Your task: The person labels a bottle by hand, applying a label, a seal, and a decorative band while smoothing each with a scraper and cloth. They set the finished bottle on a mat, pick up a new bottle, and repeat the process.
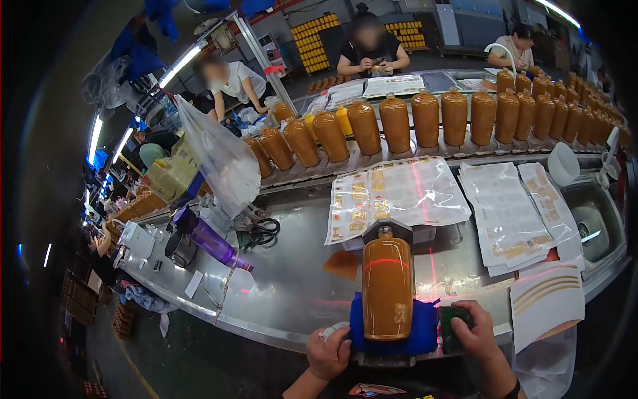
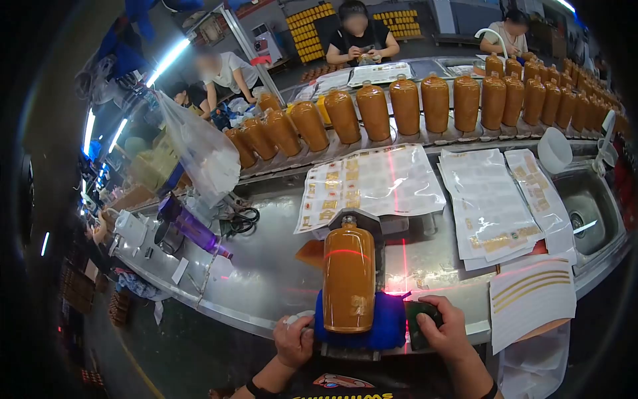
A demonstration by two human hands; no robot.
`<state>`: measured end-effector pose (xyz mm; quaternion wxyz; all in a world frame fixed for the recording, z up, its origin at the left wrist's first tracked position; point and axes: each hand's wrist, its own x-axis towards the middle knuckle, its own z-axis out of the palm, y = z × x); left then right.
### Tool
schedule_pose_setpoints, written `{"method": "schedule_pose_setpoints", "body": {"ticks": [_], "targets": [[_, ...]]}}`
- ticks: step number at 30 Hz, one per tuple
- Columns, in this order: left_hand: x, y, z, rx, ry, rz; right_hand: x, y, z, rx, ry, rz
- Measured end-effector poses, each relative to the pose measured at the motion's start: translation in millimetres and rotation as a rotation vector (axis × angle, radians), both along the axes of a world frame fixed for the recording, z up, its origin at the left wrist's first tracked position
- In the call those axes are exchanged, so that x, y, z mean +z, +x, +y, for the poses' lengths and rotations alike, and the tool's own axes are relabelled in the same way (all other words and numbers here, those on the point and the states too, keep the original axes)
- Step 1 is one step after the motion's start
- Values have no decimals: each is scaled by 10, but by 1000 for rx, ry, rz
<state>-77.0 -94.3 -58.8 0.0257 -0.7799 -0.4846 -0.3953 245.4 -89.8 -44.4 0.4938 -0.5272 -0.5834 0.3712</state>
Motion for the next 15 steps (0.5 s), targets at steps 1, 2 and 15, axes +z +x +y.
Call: {"method": "schedule_pose_setpoints", "body": {"ticks": [1, 2, 15], "targets": [[-3, -2, 1, -3, -2, 2, 26, 6, 1, 5, -18, 0], [-9, -7, 4, -8, -3, 3, 48, 12, -2, 10, -36, 1], [-15, -10, 21, 5, -36, 25, 17, 25, 6, 43, -9, -22]]}}
